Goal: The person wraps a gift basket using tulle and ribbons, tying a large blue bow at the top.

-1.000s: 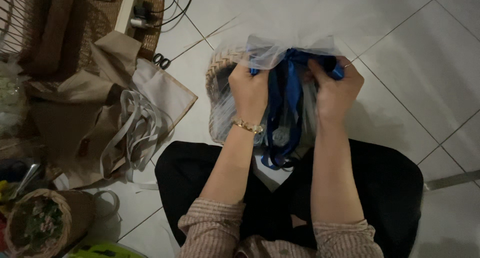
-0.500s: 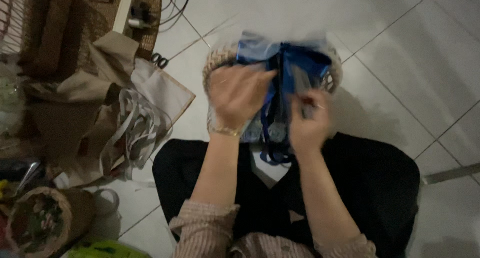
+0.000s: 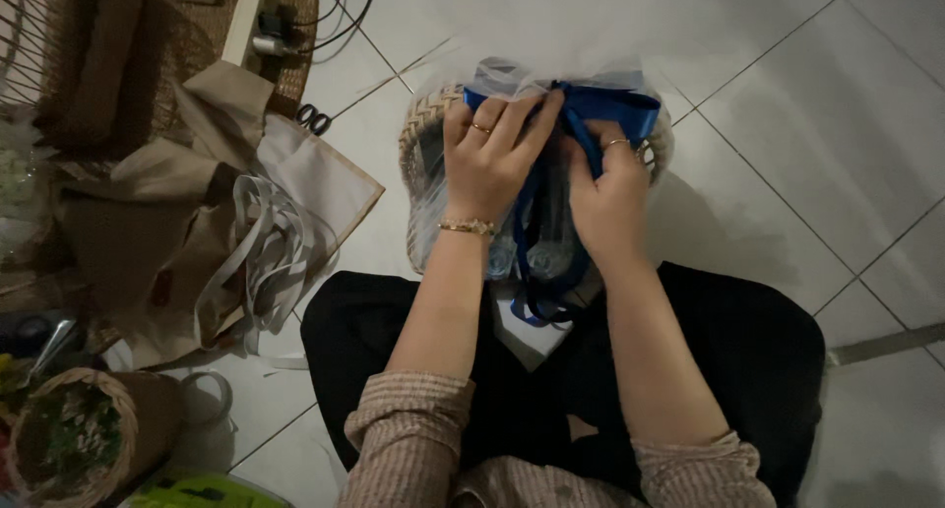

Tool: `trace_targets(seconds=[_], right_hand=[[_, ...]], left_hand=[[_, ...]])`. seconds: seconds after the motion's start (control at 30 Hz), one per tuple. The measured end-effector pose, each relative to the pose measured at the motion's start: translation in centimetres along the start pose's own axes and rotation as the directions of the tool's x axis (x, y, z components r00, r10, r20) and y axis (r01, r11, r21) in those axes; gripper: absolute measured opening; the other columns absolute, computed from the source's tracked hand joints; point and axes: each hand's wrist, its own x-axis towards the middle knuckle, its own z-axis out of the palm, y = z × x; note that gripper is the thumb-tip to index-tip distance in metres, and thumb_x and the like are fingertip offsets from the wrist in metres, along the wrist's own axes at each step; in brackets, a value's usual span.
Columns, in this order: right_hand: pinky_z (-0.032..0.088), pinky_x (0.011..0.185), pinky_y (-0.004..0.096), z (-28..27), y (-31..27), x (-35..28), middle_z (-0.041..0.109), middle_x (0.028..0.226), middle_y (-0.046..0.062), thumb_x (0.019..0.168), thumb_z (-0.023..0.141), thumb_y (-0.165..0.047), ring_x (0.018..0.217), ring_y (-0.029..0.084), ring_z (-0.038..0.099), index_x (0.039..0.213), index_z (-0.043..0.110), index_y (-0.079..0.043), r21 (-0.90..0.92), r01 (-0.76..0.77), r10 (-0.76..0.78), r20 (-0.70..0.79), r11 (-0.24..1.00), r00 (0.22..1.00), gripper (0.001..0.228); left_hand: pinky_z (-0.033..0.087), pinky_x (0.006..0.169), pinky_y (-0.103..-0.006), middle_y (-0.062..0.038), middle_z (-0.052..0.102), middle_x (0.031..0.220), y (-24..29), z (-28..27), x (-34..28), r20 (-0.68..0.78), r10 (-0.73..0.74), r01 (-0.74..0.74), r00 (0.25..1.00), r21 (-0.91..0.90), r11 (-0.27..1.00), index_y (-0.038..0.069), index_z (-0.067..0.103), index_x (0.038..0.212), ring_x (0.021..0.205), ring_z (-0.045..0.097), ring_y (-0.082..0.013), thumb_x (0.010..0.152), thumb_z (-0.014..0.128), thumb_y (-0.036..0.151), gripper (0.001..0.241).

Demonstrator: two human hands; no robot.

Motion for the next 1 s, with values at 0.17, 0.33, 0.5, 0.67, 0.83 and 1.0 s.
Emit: trace_targets(seconds=[0.17,0.33,0.5,0.67,0.83,1.0], right_hand=[[0.047,0.061,0.037,-0.3,2.0,0.3,0.061,0.074,0.019,0.096,0.059,-0.003,0.077,0.044,0.06,0.097,0.065,0.002,-0.118,0.095,-0.089,0.057,0.989,0.994,0.008],[0.043,0.058,0.034,-1.1,1.0,0.6,0.059,0.07,0.018,0.097,0.054,0.0,0.071,0.041,0.06,0.095,0.067,0.002,-0.067,0.073,-0.065,0.121,0.995,0.991,0.013],[0.042,0.053,0.034,-1.7,0.6,1.0,0.056,0.066,0.02,0.1,0.052,-0.004,0.067,0.043,0.057,0.095,0.065,0.003,-0.066,0.102,-0.091,0.155,0.993,0.984,0.016],[0.038,0.052,0.03,-2.6,0.9,0.8,0.053,0.06,0.015,0.099,0.053,-0.002,0.058,0.031,0.054,0.088,0.064,0.005,-0.103,0.078,-0.059,0.178,0.992,0.982,0.017],[0.041,0.056,0.031,-3.4,0.7,0.5,0.056,0.067,0.023,0.1,0.051,0.0,0.066,0.038,0.058,0.093,0.066,0.007,-0.085,0.068,-0.049,0.208,0.994,0.977,0.018],[0.044,0.059,0.031,-3.6,0.8,0.5,0.057,0.071,0.025,0.101,0.054,-0.003,0.074,0.039,0.06,0.092,0.065,0.007,-0.114,0.095,-0.069,0.218,0.989,0.974,0.017]], left_hand=[[0.034,0.066,-0.0283,0.003,0.065,0.086,0.1,0.9,-0.8,-0.051,-0.013,0.015,0.999,0.039,0.999,0.023,0.07,0.089,0.073,0.055,-0.0138,0.091,0.057,0.019,0.014],[0.033,0.065,-0.0294,0.003,0.065,0.092,0.2,0.8,-0.4,-0.105,0.005,0.005,0.994,0.09,0.996,0.024,0.071,0.094,0.073,0.051,-0.0137,0.09,0.057,0.017,0.016],[0.033,0.071,-0.0261,0.003,0.059,0.088,0.4,-0.4,1.1,-0.061,0.034,-0.034,0.998,0.0,0.999,0.013,0.067,0.091,0.071,0.041,-0.0076,0.091,0.054,0.006,0.015],[0.031,0.067,-0.0277,0.004,0.063,0.089,0.3,0.8,-0.1,-0.115,0.038,-0.036,0.993,0.02,0.999,0.019,0.07,0.092,0.071,0.046,-0.0121,0.092,0.053,0.012,0.018],[0.032,0.065,-0.0263,0.003,0.064,0.087,0.1,1.6,-1.6,-0.139,0.073,-0.067,0.988,0.047,0.997,0.022,0.072,0.091,0.07,0.047,-0.0119,0.092,0.054,0.014,0.02],[0.036,0.064,-0.0275,0.004,0.065,0.088,0.2,1.5,-1.2,-0.155,-0.003,0.003,0.988,-0.004,1.0,0.02,0.072,0.087,0.071,0.054,-0.014,0.086,0.064,0.017,0.008]])
